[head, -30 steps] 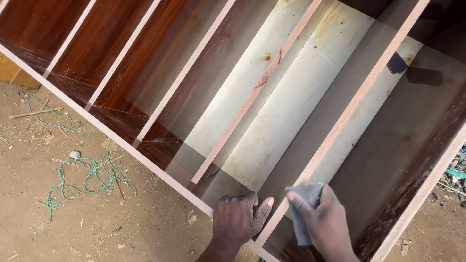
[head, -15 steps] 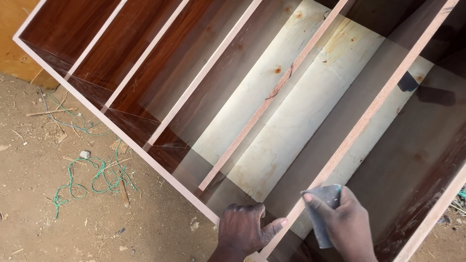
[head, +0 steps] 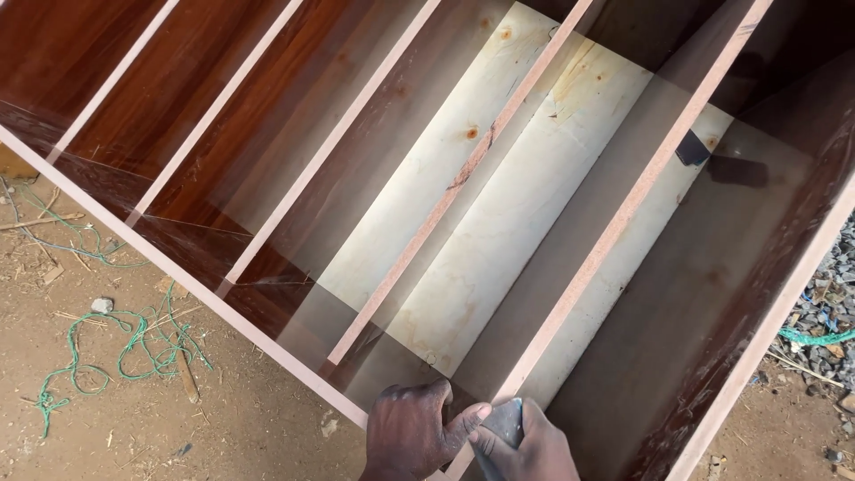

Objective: The person sands the edges and interior surfaces of a wooden drawer frame using a sanding block. They work on the outer edges and then move to the inner dividers and bottom surface of the drawer.

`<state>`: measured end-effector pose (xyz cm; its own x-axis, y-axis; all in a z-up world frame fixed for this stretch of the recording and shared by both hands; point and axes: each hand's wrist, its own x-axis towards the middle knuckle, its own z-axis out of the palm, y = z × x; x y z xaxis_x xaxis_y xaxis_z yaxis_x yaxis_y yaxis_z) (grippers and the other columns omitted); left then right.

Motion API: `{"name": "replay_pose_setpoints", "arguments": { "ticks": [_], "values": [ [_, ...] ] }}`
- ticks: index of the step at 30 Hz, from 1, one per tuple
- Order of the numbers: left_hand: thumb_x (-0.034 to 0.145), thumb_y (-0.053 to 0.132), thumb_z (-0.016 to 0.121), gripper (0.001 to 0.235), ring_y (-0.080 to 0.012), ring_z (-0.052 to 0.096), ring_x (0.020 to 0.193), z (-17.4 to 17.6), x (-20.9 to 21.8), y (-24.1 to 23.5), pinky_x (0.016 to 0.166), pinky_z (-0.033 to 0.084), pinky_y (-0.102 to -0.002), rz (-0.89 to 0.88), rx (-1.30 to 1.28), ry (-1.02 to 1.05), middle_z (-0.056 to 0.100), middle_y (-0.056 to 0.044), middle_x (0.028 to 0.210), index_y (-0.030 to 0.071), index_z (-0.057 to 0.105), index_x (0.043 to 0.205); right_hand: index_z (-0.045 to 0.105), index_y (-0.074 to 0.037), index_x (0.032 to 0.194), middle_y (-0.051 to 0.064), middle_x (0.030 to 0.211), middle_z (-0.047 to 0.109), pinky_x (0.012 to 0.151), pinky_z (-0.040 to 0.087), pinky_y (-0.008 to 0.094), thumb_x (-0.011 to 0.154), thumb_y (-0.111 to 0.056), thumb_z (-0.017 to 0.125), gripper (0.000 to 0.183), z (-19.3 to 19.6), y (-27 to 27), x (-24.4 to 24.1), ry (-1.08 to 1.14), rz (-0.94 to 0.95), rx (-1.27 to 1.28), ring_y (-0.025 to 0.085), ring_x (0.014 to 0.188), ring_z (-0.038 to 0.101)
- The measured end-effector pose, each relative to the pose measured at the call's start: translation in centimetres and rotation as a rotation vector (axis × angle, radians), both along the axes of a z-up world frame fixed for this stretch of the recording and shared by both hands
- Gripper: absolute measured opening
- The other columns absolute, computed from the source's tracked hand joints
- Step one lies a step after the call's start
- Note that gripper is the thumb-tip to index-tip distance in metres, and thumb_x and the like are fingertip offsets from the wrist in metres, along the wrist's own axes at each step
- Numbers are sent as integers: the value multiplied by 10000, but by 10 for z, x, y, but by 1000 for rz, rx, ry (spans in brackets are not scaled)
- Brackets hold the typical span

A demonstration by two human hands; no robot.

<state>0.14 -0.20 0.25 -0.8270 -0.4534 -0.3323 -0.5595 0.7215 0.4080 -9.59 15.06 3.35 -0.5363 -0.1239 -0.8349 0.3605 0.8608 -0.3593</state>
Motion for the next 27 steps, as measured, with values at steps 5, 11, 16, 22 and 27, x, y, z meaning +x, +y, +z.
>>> {"name": "replay_pose_setpoints", "arguments": {
  "ticks": [5,11,16,22,27],
  "values": [
    [906,850,464,695,-398,593,570,2,-2,-2,519,439,-523,-13,12,-40,579,-59,551,198,497,666,641,-100,870,42,873,713,769,512,345,784,-488,794,426,53,-23,-73,384,-210,-8,187,828,657],
    [880,877,423,731,-349,528,492,-9,4,6,503,436,-483,-2,-72,78,543,-39,529,185,470,647,661,-191,932,-17,817,713,733,518,285,749,-533,796,410,43,-23,-43,120,-14,44,136,762,627],
    [838,921,400,761,-312,484,479,-6,4,5,471,388,-473,63,-82,70,492,-46,493,197,467,615,376,-106,834,19,806,493,651,437,371,839,-566,766,603,42,-45,-111,463,-293,-9,202,733,483],
    [829,927,327,756,-304,515,425,-23,1,6,430,428,-445,76,-82,128,534,0,476,226,495,604,420,-126,988,80,755,674,657,522,390,684,-694,688,697,-37,-40,21,328,-410,19,295,707,679],
    [891,839,370,653,-244,392,422,-23,0,7,430,348,-403,109,-113,100,352,-1,475,274,471,579,437,-74,1186,187,1112,673,901,475,492,866,-678,469,684,44,-76,-63,327,-386,57,394,1051,644]
  ]
}}
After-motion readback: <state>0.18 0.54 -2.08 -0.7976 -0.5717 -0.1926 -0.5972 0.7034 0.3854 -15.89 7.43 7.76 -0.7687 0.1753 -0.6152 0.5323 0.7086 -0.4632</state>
